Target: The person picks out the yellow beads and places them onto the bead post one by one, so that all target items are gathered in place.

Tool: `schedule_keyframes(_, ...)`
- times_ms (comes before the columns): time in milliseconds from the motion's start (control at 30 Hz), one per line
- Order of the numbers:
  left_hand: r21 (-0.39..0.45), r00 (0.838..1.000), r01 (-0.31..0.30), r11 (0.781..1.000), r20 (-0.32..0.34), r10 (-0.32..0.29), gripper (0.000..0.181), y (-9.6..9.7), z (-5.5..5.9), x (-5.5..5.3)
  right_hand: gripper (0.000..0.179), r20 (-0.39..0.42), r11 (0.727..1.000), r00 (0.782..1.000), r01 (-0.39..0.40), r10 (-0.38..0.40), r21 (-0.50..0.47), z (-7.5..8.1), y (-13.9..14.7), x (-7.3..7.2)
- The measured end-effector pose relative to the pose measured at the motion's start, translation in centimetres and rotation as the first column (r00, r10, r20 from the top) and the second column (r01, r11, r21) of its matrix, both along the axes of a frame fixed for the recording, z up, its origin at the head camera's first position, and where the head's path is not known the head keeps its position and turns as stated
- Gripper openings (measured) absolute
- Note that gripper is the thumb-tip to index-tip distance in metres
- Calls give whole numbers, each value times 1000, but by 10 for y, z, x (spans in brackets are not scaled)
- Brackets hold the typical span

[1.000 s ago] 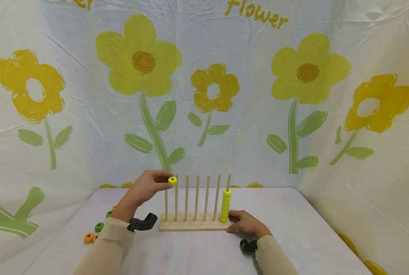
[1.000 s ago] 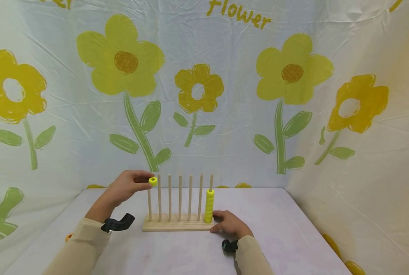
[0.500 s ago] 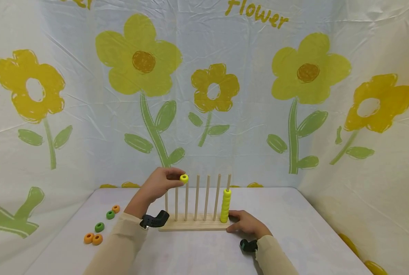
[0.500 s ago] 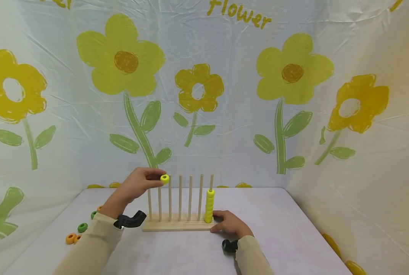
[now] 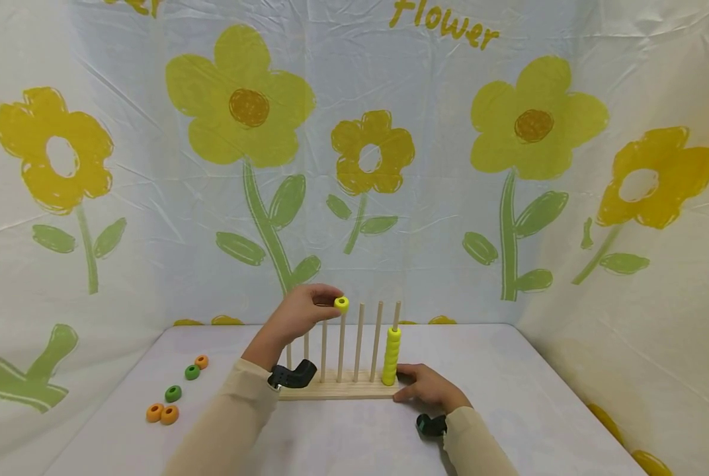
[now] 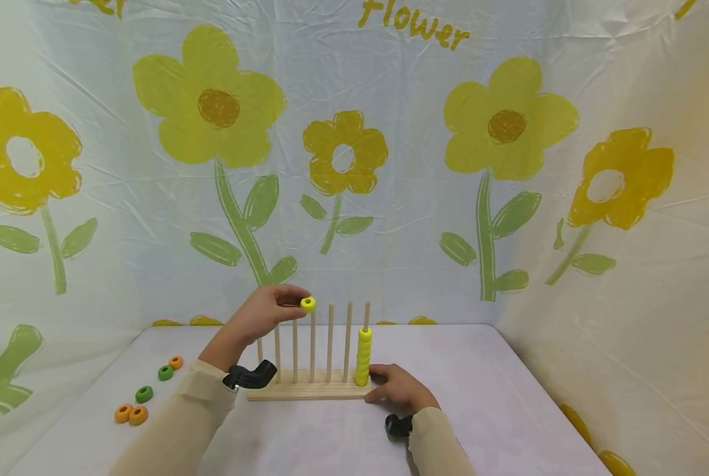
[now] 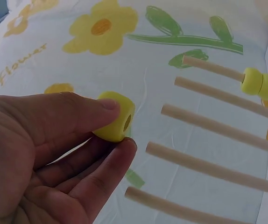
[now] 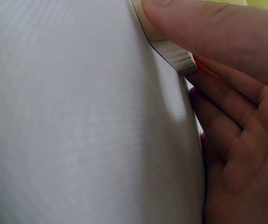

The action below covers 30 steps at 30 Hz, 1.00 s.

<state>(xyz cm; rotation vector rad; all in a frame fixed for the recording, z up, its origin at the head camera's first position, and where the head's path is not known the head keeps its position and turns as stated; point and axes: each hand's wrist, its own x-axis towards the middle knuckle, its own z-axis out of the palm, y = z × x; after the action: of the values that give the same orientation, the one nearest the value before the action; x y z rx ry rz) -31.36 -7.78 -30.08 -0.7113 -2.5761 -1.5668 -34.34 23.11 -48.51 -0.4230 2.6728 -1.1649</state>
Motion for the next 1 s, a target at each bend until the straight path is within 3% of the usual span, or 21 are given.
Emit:
schedule_keyframes(600,1,1000,13,1000,-21,-13,33,35,7,-6,75,-8,1000,1000,3,-3,12,6,-1,4)
schedule_keyframes(1000,-31,997,23,999,-79,-25,33,54,12,-11,75,-11,1000,1000,-2,3,18,6,0,3)
